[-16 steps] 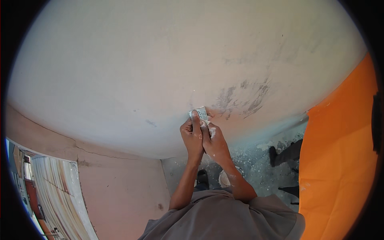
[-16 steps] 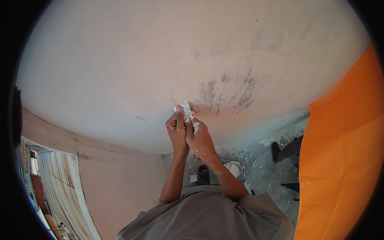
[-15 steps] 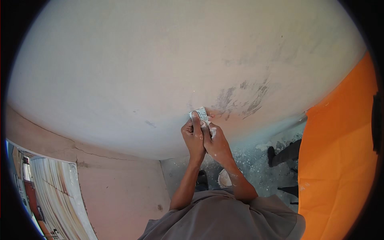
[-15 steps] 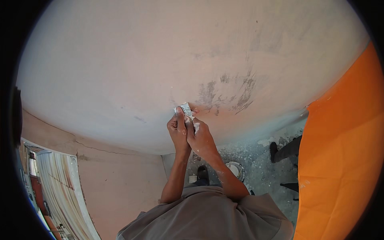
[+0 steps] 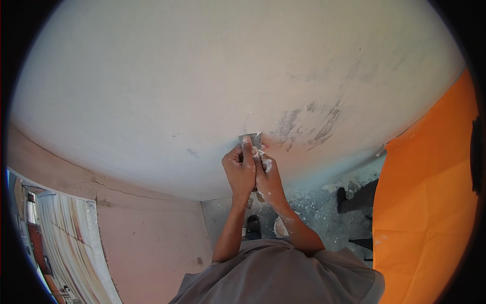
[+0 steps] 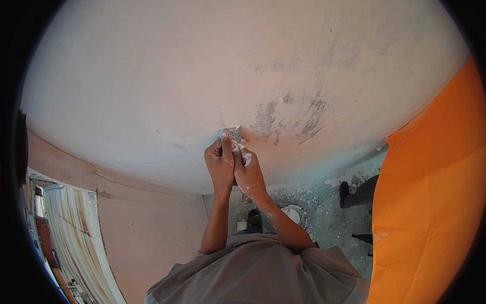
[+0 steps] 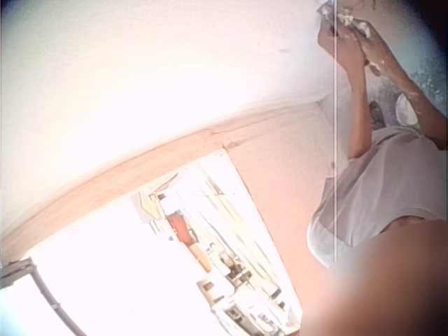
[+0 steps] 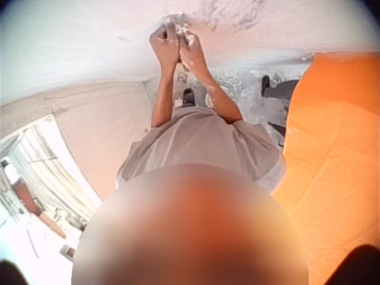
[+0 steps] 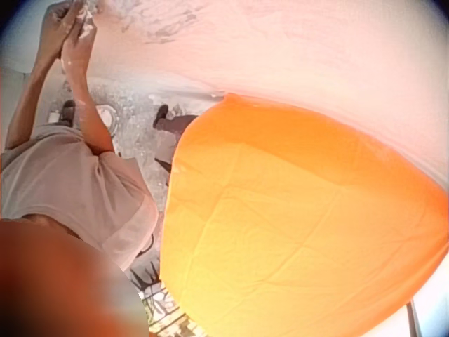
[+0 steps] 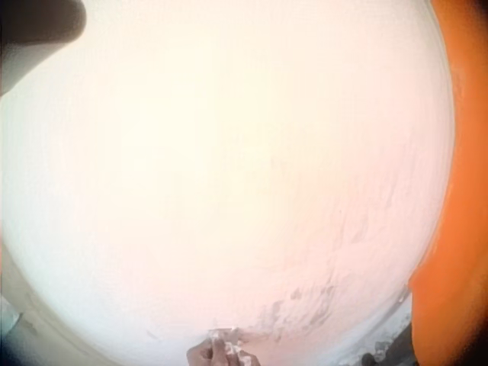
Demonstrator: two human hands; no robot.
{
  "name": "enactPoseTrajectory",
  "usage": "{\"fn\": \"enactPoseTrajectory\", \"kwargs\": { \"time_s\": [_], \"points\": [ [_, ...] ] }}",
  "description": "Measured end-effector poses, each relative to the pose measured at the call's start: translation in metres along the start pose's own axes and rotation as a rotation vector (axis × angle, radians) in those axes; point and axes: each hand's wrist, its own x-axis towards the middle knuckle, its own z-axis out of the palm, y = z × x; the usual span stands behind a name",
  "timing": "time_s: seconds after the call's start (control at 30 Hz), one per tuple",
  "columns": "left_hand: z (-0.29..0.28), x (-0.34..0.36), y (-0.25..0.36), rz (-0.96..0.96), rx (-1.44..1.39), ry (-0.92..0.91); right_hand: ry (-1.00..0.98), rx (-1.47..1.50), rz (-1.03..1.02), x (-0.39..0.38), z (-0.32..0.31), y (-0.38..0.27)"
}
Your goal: Applying and smoothing plaster on a wall using a putty knife.
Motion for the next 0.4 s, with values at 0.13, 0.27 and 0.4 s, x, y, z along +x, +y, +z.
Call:
{"fn": "enactPoseTrajectory", "kwargs": {
  "time_s": [0.13,0.27,0.4],
  "points": [
    [-0.014,0.006,0.014,0.062,0.22,-0.035,0.009,0.336,0.001,-0.002,0.026,0.003],
    [-0.016,0.012,0.038,0.122,0.444,-0.097,0.081,0.657,0.041,-0.002,0.043,-0.003],
    [-0.023,0.015,0.029,0.083,0.602,-0.084,-0.061,0.491,0.015,0.001,0.024,-0.008]
  ]
}}
